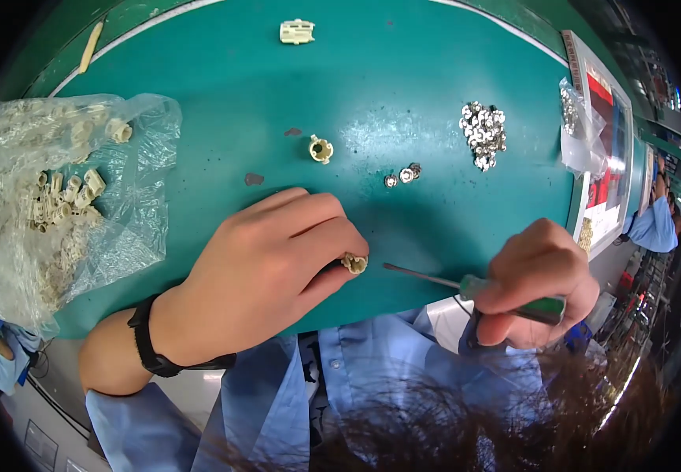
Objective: Manually assembling small white plastic housings with metal components at a factory workbench.
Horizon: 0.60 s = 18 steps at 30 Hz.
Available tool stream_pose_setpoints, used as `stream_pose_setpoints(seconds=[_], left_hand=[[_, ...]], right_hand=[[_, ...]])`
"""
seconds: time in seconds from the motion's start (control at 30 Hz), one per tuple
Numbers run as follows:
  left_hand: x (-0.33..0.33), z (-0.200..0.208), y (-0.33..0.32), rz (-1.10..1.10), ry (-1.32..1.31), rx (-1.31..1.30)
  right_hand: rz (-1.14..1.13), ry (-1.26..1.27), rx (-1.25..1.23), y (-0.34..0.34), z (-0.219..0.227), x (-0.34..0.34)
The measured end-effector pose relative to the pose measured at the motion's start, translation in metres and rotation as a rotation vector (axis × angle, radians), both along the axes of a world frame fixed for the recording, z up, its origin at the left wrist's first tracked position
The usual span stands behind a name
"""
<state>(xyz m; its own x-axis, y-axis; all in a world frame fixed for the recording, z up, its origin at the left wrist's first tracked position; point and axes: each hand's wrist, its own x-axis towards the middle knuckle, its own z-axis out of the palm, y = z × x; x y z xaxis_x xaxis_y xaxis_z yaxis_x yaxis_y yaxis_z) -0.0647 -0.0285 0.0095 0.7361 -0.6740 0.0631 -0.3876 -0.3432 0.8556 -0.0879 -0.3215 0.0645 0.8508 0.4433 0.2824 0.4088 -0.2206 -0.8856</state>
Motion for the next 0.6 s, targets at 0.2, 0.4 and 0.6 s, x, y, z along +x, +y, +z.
stream_pose_setpoints(seconds=[0.2,0.4,0.6], left_hand=[[0.002,-0.004,0.0,0.007,-0.025,-0.017],[0.003,-0.002,0.0,-0.007,-0.026,-0.019],[0.0,-0.003,0.001,-0.009,-0.023,0.004]], right_hand=[[0.074,0.048,-0.001,0.028,-0.023,-0.002],[0.05,-0.039,-0.173,0.034,-0.013,0.0],[-0.048,-0.083,-0.133,0.046,-0.018,-0.004]])
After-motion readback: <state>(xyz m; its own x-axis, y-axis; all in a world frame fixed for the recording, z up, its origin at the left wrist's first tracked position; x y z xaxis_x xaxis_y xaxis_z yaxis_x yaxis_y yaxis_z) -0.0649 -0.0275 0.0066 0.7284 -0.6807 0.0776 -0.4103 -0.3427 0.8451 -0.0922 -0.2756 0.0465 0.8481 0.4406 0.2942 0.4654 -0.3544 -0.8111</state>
